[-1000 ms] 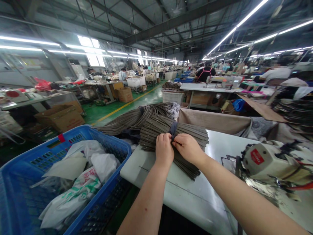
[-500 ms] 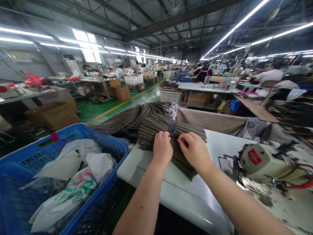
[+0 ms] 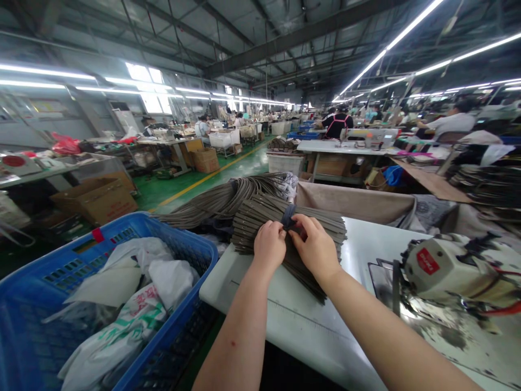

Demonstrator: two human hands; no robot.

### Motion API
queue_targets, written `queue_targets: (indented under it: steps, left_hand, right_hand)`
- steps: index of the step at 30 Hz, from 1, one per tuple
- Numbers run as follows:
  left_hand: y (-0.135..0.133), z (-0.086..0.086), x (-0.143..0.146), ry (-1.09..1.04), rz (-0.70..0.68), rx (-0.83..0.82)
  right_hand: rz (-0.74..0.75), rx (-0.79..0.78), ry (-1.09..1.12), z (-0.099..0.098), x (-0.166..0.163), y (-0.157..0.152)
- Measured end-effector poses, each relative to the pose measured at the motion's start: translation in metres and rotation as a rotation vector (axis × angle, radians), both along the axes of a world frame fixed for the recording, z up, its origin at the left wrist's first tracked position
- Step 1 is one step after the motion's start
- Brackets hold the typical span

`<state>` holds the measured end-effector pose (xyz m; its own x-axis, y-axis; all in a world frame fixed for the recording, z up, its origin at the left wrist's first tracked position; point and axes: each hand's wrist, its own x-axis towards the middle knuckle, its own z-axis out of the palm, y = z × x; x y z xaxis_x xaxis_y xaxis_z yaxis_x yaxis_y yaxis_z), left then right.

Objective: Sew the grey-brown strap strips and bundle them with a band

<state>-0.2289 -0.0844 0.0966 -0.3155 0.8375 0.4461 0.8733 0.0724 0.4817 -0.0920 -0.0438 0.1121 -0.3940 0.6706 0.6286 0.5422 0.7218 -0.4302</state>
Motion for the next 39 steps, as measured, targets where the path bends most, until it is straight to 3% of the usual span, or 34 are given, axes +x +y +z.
queue_targets:
  steps: [6, 18, 27, 39]
  left_hand:
    - [0.001, -0.003, -0.003, 0.018, -0.013, 0.002]
    - [0.003, 0.003, -0.009, 0.022, -0.048, -0.074]
    - [0.003, -0.004, -0.004, 0.024, -0.027, 0.009]
    - [0.002, -0.006, -0.003, 0.04, -0.069, 0.074]
  right_hand:
    - [0.043, 0.0, -0.134, 0.009, -0.004, 0.011]
    - [-0.01, -0.127, -0.119, 0.026, -0.018, 0.036]
    - [0.015, -0.11, -0.122, 0.018, -0.004, 0.015]
    - [-0.026, -0.02, -0.237, 0.013, -0.016, 0.023]
